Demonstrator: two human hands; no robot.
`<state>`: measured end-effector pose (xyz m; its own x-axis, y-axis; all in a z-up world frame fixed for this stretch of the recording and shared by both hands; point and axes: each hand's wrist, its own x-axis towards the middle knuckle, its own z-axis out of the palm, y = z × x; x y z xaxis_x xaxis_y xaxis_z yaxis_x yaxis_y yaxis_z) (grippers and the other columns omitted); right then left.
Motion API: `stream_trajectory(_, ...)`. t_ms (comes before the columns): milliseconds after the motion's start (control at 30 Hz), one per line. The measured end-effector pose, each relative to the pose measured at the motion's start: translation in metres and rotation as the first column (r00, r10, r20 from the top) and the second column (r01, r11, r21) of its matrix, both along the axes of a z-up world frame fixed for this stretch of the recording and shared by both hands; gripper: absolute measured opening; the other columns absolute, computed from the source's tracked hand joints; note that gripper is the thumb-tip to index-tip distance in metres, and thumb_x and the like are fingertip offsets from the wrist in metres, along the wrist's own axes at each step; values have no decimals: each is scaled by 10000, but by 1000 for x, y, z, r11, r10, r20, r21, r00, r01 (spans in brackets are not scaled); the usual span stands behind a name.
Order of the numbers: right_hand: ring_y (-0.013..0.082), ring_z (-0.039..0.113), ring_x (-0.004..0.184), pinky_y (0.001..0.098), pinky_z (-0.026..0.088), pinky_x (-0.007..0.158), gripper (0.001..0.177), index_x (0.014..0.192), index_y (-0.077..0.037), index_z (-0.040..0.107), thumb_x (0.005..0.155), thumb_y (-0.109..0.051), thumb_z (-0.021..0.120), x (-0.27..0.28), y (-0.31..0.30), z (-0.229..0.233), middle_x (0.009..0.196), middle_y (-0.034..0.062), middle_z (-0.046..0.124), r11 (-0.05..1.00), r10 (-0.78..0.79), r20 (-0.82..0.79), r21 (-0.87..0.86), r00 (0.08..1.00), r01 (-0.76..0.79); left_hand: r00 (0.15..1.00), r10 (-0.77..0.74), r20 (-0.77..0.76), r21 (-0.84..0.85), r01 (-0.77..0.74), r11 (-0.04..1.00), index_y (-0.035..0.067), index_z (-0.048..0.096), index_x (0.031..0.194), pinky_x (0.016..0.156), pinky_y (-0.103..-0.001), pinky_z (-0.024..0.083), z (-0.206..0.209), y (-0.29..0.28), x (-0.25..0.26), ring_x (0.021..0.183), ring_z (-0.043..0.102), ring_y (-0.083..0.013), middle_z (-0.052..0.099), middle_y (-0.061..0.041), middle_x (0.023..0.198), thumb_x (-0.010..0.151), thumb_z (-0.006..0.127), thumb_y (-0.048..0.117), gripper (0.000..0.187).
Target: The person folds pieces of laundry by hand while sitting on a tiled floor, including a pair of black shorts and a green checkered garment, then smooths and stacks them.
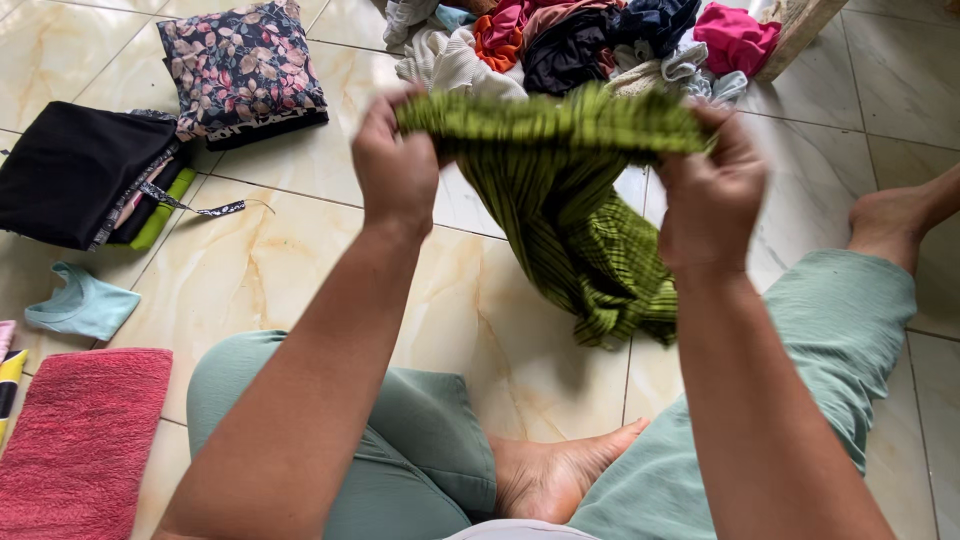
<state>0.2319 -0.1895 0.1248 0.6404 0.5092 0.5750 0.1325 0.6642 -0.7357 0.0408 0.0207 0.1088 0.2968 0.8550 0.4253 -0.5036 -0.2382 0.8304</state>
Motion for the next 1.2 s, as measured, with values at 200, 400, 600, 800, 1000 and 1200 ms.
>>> stream_trajectory(200, 188, 717, 844, 390, 653, 719, 139, 1202, -47, 582, 1112, 33, 650, -22, -13, 60, 1030, 93, 671, 997, -48, 116, 60, 992, 41, 898, 423, 124, 496, -425, 757, -5, 572, 1284, 925, -337, 645, 59, -8, -7, 1105, 701, -238, 644, -118, 1244, 825, 478, -186, 502)
stream_trajectory(400, 230, 780, 766, 365, 697, 664, 116, 1102, -49, 567, 1005, 5, 601, -33, -10, 27, 1019, 155, 735, 979, 22, -348, -184, 937, -91, 922, 146, -359, 151, -97, 984, 31, 626, 1218, 547, -262, 601, 61, -31, -35, 724, 695, -116, 677, -83, 1157, 816, 499, -83, 437)
stream_trajectory(600, 231, 691, 679, 297, 490, 494, 266, 1282, 13, 657, 1030, 56, 585, -22, -24, 8, 1061, 169, 731, 966, 5, -223, -250, 975, -62, 939, -214, -270, 150, 261, 954, 8, 748, 1226, 651, -205, 516, 31, -35, -60, 765, 623, -53, 757, -61, 1055, 890, 506, -71, 421)
stream_trajectory(800, 253, 777, 767, 395, 681, 659, 232, 1142, 12, 634, 935, -29, 538, -17, -17, -5, 1003, 146, 744, 808, -99, -416, -564, 904, -172, 728, -136, -672, 194, 350, 916, 22, 726, 1176, 678, -311, 543, -15, -24, -61, 790, 619, -168, 687, -95, 962, 834, 825, 265, 431)
stream_trajectory(1000, 165, 733, 1031, 311, 620, 916, 585, 1356, 64, 595, 786, 192, 617, -16, -17, 4, 1173, 88, 730, 956, 84, -92, -274, 992, -106, 643, 529, -553, 734, 76, 675, 87, 674, 1218, 914, -419, 585, -14, -29, -38, 1035, 666, -332, 646, -150, 1134, 909, 754, 170, 330)
stream_trajectory(1200, 98, 673, 989, 233, 559, 855, 517, 1455, 68, 574, 950, 110, 677, -25, -23, 20, 1177, 69, 724, 849, -226, 566, -283, 792, 445, 815, 323, -481, 641, 75, 764, 87, 598, 1281, 788, -403, 563, 55, -28, -43, 905, 715, -252, 730, -103, 1060, 1000, 716, 168, 316)
